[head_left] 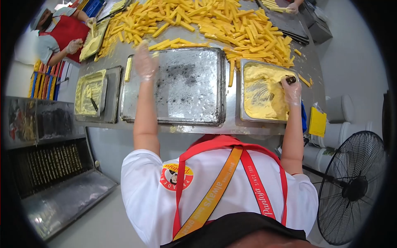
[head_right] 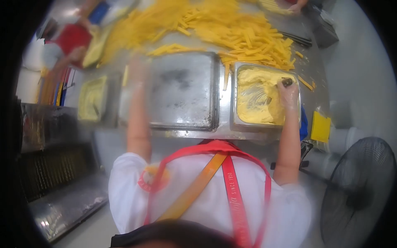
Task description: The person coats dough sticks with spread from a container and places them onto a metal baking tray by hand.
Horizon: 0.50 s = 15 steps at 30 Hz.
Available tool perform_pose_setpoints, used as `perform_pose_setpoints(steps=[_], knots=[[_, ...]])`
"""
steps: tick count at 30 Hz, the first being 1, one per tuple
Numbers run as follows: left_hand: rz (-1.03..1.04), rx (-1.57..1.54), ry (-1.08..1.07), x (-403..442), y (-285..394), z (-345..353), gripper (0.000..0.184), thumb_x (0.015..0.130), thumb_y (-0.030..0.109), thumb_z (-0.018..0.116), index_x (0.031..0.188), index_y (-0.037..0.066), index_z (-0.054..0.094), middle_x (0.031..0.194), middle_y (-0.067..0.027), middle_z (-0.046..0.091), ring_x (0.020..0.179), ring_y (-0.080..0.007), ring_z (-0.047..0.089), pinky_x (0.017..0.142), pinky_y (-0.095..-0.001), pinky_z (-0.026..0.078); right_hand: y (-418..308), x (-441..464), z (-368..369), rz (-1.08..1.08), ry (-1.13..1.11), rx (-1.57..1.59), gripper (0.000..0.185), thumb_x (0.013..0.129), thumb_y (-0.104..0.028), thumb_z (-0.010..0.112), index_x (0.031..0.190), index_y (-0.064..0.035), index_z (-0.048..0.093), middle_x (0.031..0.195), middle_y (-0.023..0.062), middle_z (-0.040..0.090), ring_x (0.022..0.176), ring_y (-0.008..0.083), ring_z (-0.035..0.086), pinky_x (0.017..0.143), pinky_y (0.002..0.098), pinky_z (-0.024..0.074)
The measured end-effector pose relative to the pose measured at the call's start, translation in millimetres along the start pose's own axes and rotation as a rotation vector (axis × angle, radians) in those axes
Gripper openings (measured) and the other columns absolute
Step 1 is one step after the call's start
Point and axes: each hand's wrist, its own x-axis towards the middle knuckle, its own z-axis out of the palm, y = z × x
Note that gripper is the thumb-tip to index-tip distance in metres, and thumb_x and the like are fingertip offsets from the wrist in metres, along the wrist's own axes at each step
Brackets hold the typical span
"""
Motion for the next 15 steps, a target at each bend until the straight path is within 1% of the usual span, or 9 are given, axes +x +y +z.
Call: perform_pose_setpoints(steps=[2, 4, 6, 7, 10, 11, 13, 14, 15], knots=[[0.098, -0.082, -0.19, 29.0, 62.4, -3.4, 0.045, 0.076, 0.022, 0.07, 0.118, 0.009, 0.059, 0.113, -0.0167, 0.063, 0.108, -0.0337, 0.058, 0.093, -0.0436, 0.046, 10.0, 3.8, 12.5, -0.201, 0.151, -0.44, 0.019, 0.082, -0.016, 0.067, 0.093, -0.0004, 0.065, 0.078, 0.0114, 0.066, 0.069, 0.0236, 0.063, 0.066, 0.0345, 0.0493], [0.12, -0.115, -0.423, 43.2, 71.7, 48.1, 0.041, 0.079, 0.021, 0.067, 0.119, 0.015, 0.062, 0.11, -0.0158, 0.066, 0.105, -0.0338, 0.06, 0.09, -0.0434, 0.048, -17.8, -38.2, 31.6, -0.498, -0.014, -0.459, 0.018, 0.082, -0.014, 0.068, 0.095, -0.002, 0.065, 0.079, 0.0135, 0.064, 0.073, 0.0295, 0.062, 0.07, 0.0363, 0.0496], [0.17, -0.153, -0.607, 60.0, 82.7, 69.9, 0.038, 0.08, 0.019, 0.064, 0.118, 0.017, 0.063, 0.111, -0.0145, 0.066, 0.104, -0.0333, 0.061, 0.088, -0.0431, 0.049, -43.5, -70.7, 37.1, -0.448, -0.306, -0.149, 0.014, 0.082, -0.009, 0.071, 0.09, -0.0011, 0.063, 0.075, 0.0068, 0.062, 0.072, 0.0146, 0.06, 0.067, 0.0306, 0.0476], [0.196, -0.17, -0.704, 64.3, 87.9, 78.1, 0.036, 0.081, 0.018, 0.063, 0.117, 0.018, 0.064, 0.111, -0.0139, 0.067, 0.104, -0.0331, 0.062, 0.088, -0.043, 0.049, -38.1, -68.2, 34.3, -0.202, -0.447, -0.033, 0.012, 0.084, -0.011, 0.068, 0.092, -0.0033, 0.066, 0.078, 0.0093, 0.065, 0.074, 0.0179, 0.063, 0.069, 0.0325, 0.05], [0.295, -0.061, -0.886, 75.5, 105.2, 91.2, 0.034, 0.084, 0.016, 0.058, 0.117, 0.019, 0.065, 0.112, -0.0121, 0.067, 0.104, -0.0336, 0.062, 0.088, -0.0431, 0.049, -5.8, -29.3, 17.5, 0.093, -0.192, 0.257, 0.012, 0.085, -0.013, 0.068, 0.092, -0.0036, 0.066, 0.078, 0.0078, 0.065, 0.076, 0.0127, 0.063, 0.069, 0.0309, 0.0504], [0.335, -0.065, -0.933, 76.6, 103.5, 109.9, 0.035, 0.084, 0.015, 0.057, 0.118, 0.019, 0.065, 0.112, -0.0123, 0.066, 0.104, -0.0334, 0.062, 0.088, -0.0431, 0.049, 1.9, -17.2, 9.1, 0.061, -0.06, 0.137, 0.013, 0.083, -0.012, 0.069, 0.093, -0.0029, 0.066, 0.08, 0.0113, 0.065, 0.076, 0.0183, 0.064, 0.07, 0.0317, 0.0512], [0.408, -0.069, -1.02, 74.3, 91.6, 155.3, 0.036, 0.084, 0.014, 0.055, 0.118, 0.019, 0.064, 0.113, -0.0127, 0.066, 0.104, -0.033, 0.062, 0.089, -0.0432, 0.049, -17.6, -22.6, 11.0, -0.165, 0.013, -0.242, 0.015, 0.081, -0.01, 0.069, 0.093, -0.0024, 0.065, 0.082, 0.014, 0.064, 0.076, 0.023, 0.064, 0.07, 0.0326, 0.0514], [0.451, -0.07, -1.03, 77.6, 95.5, 155.6, 0.038, 0.084, 0.014, 0.055, 0.121, 0.02, 0.063, 0.113, -0.0135, 0.066, 0.104, -0.0331, 0.062, 0.088, -0.0432, 0.049, -28.4, -28.5, 17.6, -0.276, 0.046, -0.433, 0.016, 0.08, -0.01, 0.069, 0.094, -0.0021, 0.065, 0.082, 0.0153, 0.064, 0.077, 0.0253, 0.064, 0.07, 0.0331, 0.0515], [0.491, -0.072, -1.041, 80.7, 99.7, 153.6, 0.04, 0.084, 0.013, 0.054, 0.123, 0.021, 0.061, 0.113, -0.0143, 0.066, 0.104, -0.0331, 0.062, 0.088, -0.0432, 0.05, -32.2, -42.2, 28.3, -0.405, 0.018, -0.27, 0.02, 0.078, -0.008, 0.069, 0.096, -0.002, 0.064, 0.084, 0.0185, 0.063, 0.078, 0.0316, 0.063, 0.071, 0.0347, 0.0514]])
